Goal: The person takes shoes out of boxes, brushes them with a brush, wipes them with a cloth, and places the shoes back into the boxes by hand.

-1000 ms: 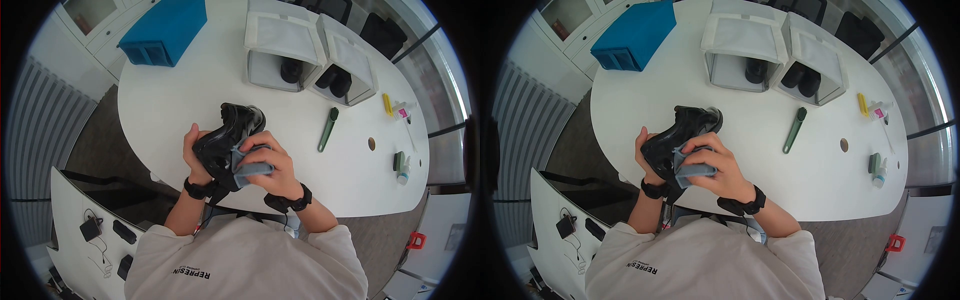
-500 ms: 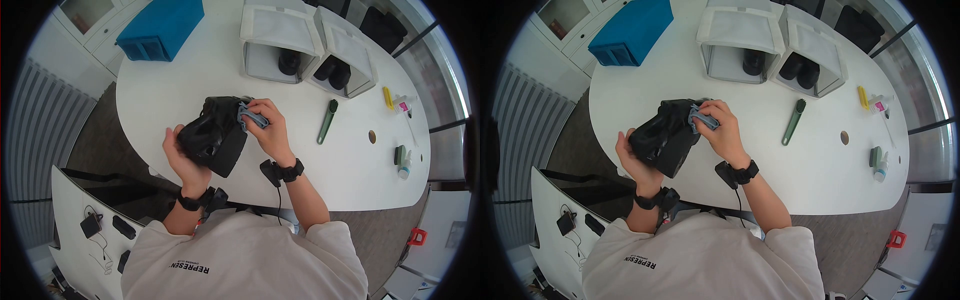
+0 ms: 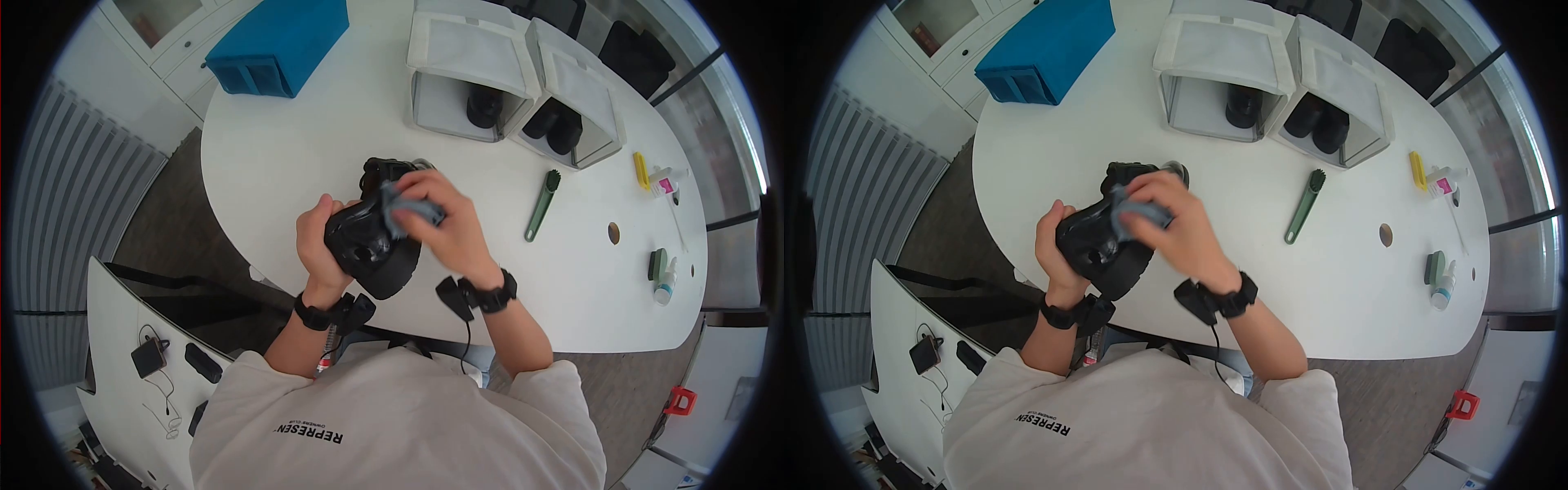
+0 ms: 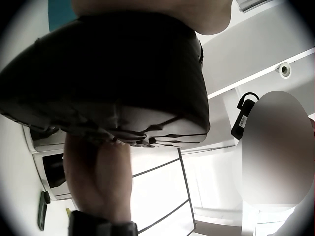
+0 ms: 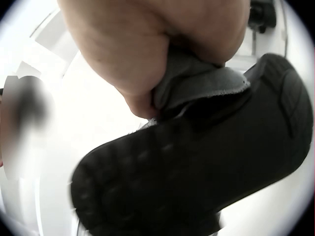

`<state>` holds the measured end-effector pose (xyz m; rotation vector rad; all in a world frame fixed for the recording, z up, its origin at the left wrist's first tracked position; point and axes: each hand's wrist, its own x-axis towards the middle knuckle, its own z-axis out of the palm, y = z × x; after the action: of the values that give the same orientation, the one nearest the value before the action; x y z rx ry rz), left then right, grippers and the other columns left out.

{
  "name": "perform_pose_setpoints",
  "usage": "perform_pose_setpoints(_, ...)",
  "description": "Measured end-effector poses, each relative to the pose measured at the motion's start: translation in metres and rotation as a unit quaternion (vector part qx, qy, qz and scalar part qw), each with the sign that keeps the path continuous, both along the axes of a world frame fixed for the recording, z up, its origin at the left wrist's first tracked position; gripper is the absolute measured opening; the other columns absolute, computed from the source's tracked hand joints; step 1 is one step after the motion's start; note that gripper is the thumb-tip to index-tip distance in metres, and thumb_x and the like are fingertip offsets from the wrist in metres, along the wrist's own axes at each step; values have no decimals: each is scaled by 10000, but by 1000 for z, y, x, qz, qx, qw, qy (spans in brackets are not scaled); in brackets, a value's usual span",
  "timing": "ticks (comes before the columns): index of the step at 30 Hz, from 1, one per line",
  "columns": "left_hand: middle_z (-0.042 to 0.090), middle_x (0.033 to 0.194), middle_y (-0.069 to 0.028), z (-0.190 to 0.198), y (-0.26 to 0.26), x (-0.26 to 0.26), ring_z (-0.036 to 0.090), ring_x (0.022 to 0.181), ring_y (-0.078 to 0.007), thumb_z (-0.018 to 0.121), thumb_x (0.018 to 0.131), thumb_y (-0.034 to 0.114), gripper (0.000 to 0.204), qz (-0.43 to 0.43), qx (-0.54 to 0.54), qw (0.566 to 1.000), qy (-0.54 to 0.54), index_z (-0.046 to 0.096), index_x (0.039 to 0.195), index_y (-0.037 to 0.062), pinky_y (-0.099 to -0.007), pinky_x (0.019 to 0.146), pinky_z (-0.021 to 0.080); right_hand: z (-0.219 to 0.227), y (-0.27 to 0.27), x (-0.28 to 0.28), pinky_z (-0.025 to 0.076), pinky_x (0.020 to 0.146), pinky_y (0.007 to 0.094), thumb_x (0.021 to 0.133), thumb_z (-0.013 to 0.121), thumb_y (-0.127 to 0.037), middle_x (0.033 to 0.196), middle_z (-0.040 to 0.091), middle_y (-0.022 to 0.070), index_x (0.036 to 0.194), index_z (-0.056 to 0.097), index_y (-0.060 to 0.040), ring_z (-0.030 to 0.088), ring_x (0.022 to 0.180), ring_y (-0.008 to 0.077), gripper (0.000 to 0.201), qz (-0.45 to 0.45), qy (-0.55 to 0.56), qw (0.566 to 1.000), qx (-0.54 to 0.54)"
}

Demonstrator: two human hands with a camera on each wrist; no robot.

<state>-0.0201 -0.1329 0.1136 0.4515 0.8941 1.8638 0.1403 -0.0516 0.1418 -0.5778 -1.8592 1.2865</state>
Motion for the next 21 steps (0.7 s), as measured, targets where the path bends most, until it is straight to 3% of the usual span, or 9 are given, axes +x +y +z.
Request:
perform_pose_setpoints(2, 515, 578, -66, 1, 2, 1, 482, 572, -153, 455, 941, 268, 464, -18, 23, 999, -18, 454, 543, 30, -293, 571, 401, 16, -13, 2, 466, 826, 335, 725, 689, -17, 1047, 592, 76, 896, 626, -16, 558, 940, 256, 182, 34, 2, 998, 48)
perform_pose_setpoints(4, 494, 566, -55, 10, 5, 10, 465, 604, -157, 452, 946, 240, 465, 15, 31, 989, 145, 480, 548, 1, -303, 626, 399, 26, -17, 2, 460, 863, 358, 633, 711, 24, 1048, 586, 63, 880, 622, -39, 526, 1010, 274, 270, 153, 8, 974, 168)
perform_pose_setpoints(5, 494, 566, -55, 8, 5, 7, 465, 604, -157, 452, 946, 240, 465, 13, 32, 989, 147, 480, 548, 1, -303, 626, 399, 24, -16, 1, 460, 863, 358, 633, 711, 24, 1048, 586, 63, 880, 622, -39, 526, 1010, 274, 270, 151, 9, 974, 169)
perform_pose_setpoints(7, 494, 558, -60, 1, 5, 4, 470, 631, -168, 459, 947, 243, 473, -37, 49, 989, 134, 497, 554, -17, -315, 683, 405, 16, -14, 1, 464, 848, 354, 601, 737, 29, 1050, 606, 59, 840, 628, -46, 549, 983, 275, 274, 117, -4, 975, 187)
perform_pose_setpoints(11, 472, 537, -54, -7, 8, 5, 441, 579, -171, 460, 944, 236, 473, 14, 2, 996, 87, 481, 538, -6, -334, 742, 434, 5, -7, -2, 475, 820, 349, 602, 718, 32, 1020, 611, 68, 846, 618, -39, 554, 978, 263, 273, 67, -7, 983, 169)
perform_pose_setpoints(13, 454, 531, -49, -19, 7, -2, 449, 570, -175, 464, 936, 239, 471, -6, 25, 996, 82, 444, 520, 18, -332, 752, 446, -3, 4, -3, 473, 820, 345, 640, 715, 18, 1016, 612, 86, 863, 608, -29, 565, 961, 267, 252, 50, -5, 982, 181)
perform_pose_setpoints(16, 434, 522, -45, -25, 4, -4, 453, 566, -181, 470, 927, 254, 476, 4, -20, 1000, 13, 401, 507, 42, -323, 749, 454, -28, 30, 0, 469, 811, 351, 751, 687, -54, 990, 608, 123, 909, 593, 9, 569, 914, 297, 195, -60, -57, 984, 161)
perform_pose_setpoints(19, 515, 576, -54, -18, 3, 2, 517, 587, -158, 496, 896, 371, 443, 27, -60, 998, 25, 411, 547, 113, -285, 658, 440, -59, 61, 8, 469, 793, 334, 780, 675, -74, 958, 618, 128, 918, 599, 12, 580, 882, 288, 180, -117, -66, 986, 99)
perform_pose_setpoints(21, 433, 506, -44, -18, 5, 1, 427, 548, -167, 472, 922, 271, 480, 20, -8, 1000, -1, 380, 502, 58, -326, 777, 460, -73, 73, 14, 468, 784, 328, 794, 670, -84, 942, 621, 129, 921, 599, 15, 584, 863, 280, 177, -132, -78, 985, 85)
